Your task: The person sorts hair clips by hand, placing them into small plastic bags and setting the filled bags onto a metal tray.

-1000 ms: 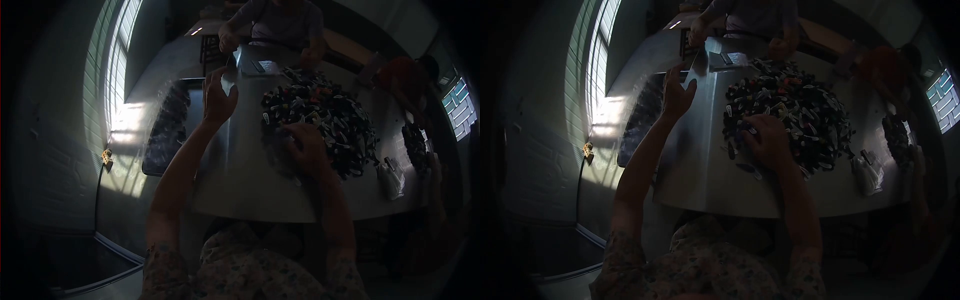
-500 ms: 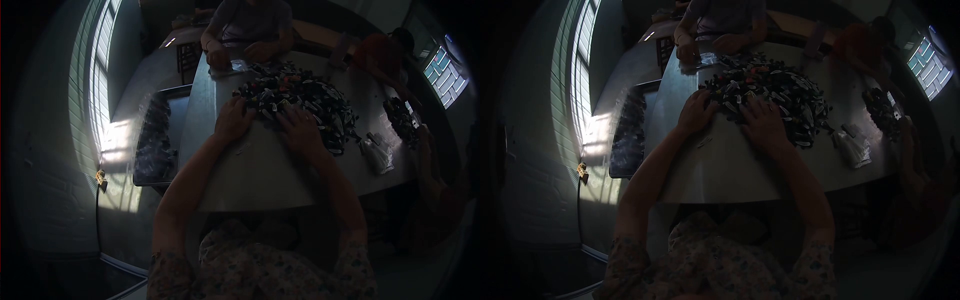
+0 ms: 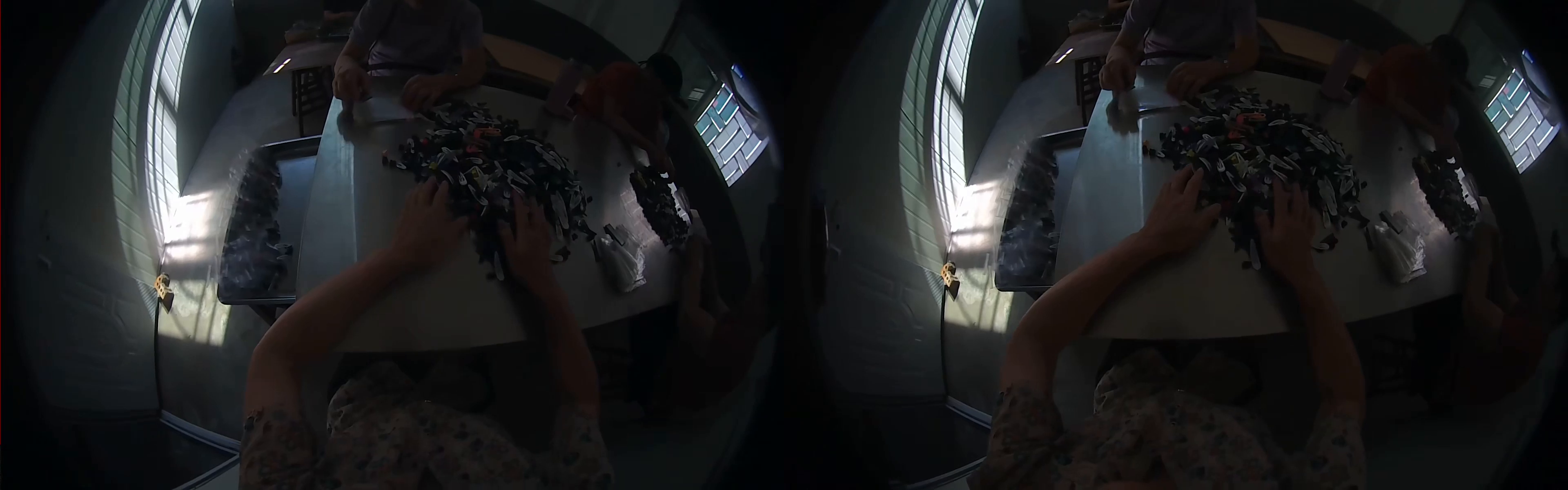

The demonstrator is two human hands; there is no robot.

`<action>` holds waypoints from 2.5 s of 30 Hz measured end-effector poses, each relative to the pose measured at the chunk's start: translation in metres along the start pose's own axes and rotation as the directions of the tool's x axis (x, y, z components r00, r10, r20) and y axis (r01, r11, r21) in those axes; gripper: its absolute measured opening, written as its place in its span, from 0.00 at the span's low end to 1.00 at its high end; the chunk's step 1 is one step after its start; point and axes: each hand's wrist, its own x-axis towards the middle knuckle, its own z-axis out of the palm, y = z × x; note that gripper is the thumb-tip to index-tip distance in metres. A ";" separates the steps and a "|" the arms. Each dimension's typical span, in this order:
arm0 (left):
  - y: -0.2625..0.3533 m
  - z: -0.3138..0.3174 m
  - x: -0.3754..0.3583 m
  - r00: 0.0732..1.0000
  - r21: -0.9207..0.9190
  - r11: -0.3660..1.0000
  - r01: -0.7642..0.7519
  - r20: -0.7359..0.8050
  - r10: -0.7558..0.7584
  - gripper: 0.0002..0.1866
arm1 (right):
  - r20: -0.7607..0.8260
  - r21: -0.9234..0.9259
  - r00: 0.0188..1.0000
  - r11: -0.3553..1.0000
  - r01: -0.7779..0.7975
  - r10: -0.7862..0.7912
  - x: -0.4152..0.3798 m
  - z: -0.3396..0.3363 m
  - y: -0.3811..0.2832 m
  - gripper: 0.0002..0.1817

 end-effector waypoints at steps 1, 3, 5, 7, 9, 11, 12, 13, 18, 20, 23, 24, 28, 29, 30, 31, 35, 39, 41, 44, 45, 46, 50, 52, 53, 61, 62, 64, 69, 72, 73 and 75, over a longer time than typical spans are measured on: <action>-0.004 0.002 0.000 0.999 -0.011 0.999 -0.046 -0.021 0.046 0.42 | -0.021 0.032 0.999 0.999 0.042 -0.041 0.004 0.003 -0.007 0.33; -0.006 0.003 -0.001 0.994 -0.033 0.994 -0.103 -0.038 0.102 0.41 | -0.040 0.077 0.998 0.996 0.053 -0.050 0.015 0.012 -0.017 0.33; -0.008 0.002 -0.001 0.993 -0.044 0.992 -0.114 -0.024 0.113 0.41 | -0.061 0.130 0.995 0.988 0.080 -0.072 0.029 0.024 -0.023 0.32; -0.009 -0.002 -0.002 0.991 -0.117 0.984 -0.131 0.001 0.132 0.41 | -0.147 0.221 0.981 0.963 0.155 -0.124 0.036 0.035 -0.030 0.30; -0.009 -0.004 -0.002 0.988 -0.186 0.972 -0.145 0.020 0.152 0.41 | -0.153 0.350 0.978 0.918 0.185 -0.139 0.043 0.034 -0.041 0.28; -0.009 -0.003 -0.002 0.987 -0.167 0.974 -0.154 0.010 0.158 0.43 | -0.164 0.471 0.974 0.855 0.216 -0.155 0.044 0.022 -0.054 0.27; -0.010 -0.004 -0.001 0.987 -0.170 0.973 -0.159 0.009 0.163 0.43 | -0.114 0.581 0.981 0.790 0.193 -0.156 0.044 0.013 -0.061 0.26; -0.011 -0.004 -0.001 0.984 -0.199 0.965 -0.172 0.004 0.176 0.43 | -0.061 0.683 0.985 0.713 0.160 -0.163 0.043 0.006 -0.065 0.25; -0.012 -0.003 -0.001 0.981 -0.226 0.955 -0.193 -0.012 0.195 0.43 | -0.083 0.631 0.994 0.768 0.112 -0.077 0.043 -0.022 -0.019 0.25; -0.011 -0.003 -0.002 0.986 -0.206 0.965 -0.164 -0.001 0.167 0.42 | -0.151 0.412 0.984 0.911 -0.022 0.092 0.042 -0.012 0.034 0.26; -0.009 -0.005 -0.002 0.987 -0.207 0.965 -0.159 0.005 0.163 0.42 | -0.159 0.048 0.957 0.970 -0.239 0.244 0.041 -0.017 0.088 0.29; -0.009 -0.005 -0.003 0.987 -0.209 0.966 -0.152 0.014 0.159 0.42 | -0.134 -0.116 0.918 0.914 -0.390 0.374 0.040 -0.020 0.087 0.31; -0.010 -0.005 -0.003 0.987 -0.209 0.967 -0.147 0.027 0.156 0.41 | 0.124 -0.120 0.769 0.779 -0.616 0.627 0.031 -0.021 0.076 0.35; -0.010 -0.005 -0.002 0.986 -0.201 0.967 -0.154 0.024 0.162 0.41 | 0.086 -0.121 0.826 0.828 -0.547 0.558 0.024 -0.016 0.069 0.35; -0.010 -0.006 -0.002 0.986 -0.199 0.968 -0.155 0.024 0.163 0.41 | 0.044 -0.125 0.877 0.873 -0.471 0.479 0.020 -0.014 0.063 0.35; -0.010 -0.006 -0.002 0.986 -0.184 0.970 -0.157 0.024 0.164 0.41 | 0.042 -0.124 0.878 0.874 -0.470 0.477 0.017 -0.006 0.062 0.35; -0.010 -0.005 -0.003 0.986 -0.164 0.973 -0.159 0.017 0.164 0.41 | 0.020 0.084 0.972 0.969 -0.234 0.233 0.020 0.006 0.032 0.35; -0.012 -0.004 -0.002 0.985 -0.171 0.970 -0.170 0.012 0.175 0.42 | -0.082 0.247 0.996 0.969 -0.024 0.046 0.034 0.028 -0.003 0.34; -0.013 -0.005 -0.002 0.982 -0.185 0.966 -0.184 0.004 0.187 0.42 | -0.068 0.298 0.998 0.955 0.007 0.014 0.047 0.031 -0.015 0.33; -0.012 -0.006 -0.002 0.984 -0.205 0.964 -0.172 0.016 0.179 0.42 | -0.013 0.518 1.000 0.855 0.008 -0.001 0.057 0.011 -0.038 0.31; -0.013 -0.006 -0.002 0.984 -0.206 0.964 -0.169 0.018 0.176 0.42 | 0.030 0.669 1.000 0.743 -0.025 0.007 0.059 -0.001 -0.046 0.30; -0.013 -0.006 -0.001 0.984 -0.220 0.960 -0.172 0.013 0.179 0.42 | 0.035 0.669 0.999 0.743 -0.027 0.004 0.059 -0.013 -0.052 0.30; -0.014 -0.004 -0.002 0.980 -0.237 0.951 -0.196 -0.013 0.199 0.41 | 0.119 0.814 0.985 0.555 -0.168 0.124 0.054 -0.033 -0.033 0.28; -0.015 -0.004 -0.001 0.981 -0.213 0.958 -0.192 -0.019 0.193 0.41 | 0.088 0.751 0.980 0.634 -0.183 0.178 0.050 -0.016 0.000 0.28; -0.014 -0.003 -0.001 0.981 -0.187 0.963 -0.192 -0.015 0.193 0.41 | 0.071 0.651 0.982 0.737 -0.180 0.178 0.045 0.006 0.024 0.28; -0.015 -0.003 -0.002 0.978 -0.198 0.959 -0.203 -0.003 0.207 0.42 | 0.050 0.565 0.984 0.807 -0.171 0.173 0.050 0.015 -0.018 0.27; -0.015 -0.003 -0.001 0.979 -0.203 0.958 -0.202 -0.007 0.205 0.42 | 0.069 0.589 0.977 0.782 -0.202 0.200 0.053 0.017 -0.022 0.27; -0.015 -0.003 -0.002 0.976 -0.198 0.956 -0.215 -0.016 0.216 0.42 | 0.076 0.617 0.971 0.754 -0.225 0.228 0.059 0.013 -0.032 0.27; -0.011 -0.007 -0.003 0.981 -0.248 0.951 -0.183 0.015 0.193 0.43 | 0.210 0.861 0.972 0.452 -0.234 0.102 0.065 -0.011 -0.053 0.24; -0.013 -0.008 -0.002 0.976 -0.295 0.932 -0.209 0.005 0.220 0.42 | 0.323 0.901 0.945 0.286 -0.325 0.056 0.069 -0.023 -0.058 0.24; -0.010 -0.009 -0.003 0.971 -0.324 0.919 -0.225 0.000 0.238 0.42 | 0.329 0.899 0.943 0.288 -0.329 0.050 0.066 -0.033 -0.061 0.24; -0.008 -0.010 -0.001 0.968 -0.354 0.905 -0.236 -0.010 0.249 0.41 | 0.376 0.912 0.924 0.147 -0.382 0.067 0.055 -0.051 -0.062 0.25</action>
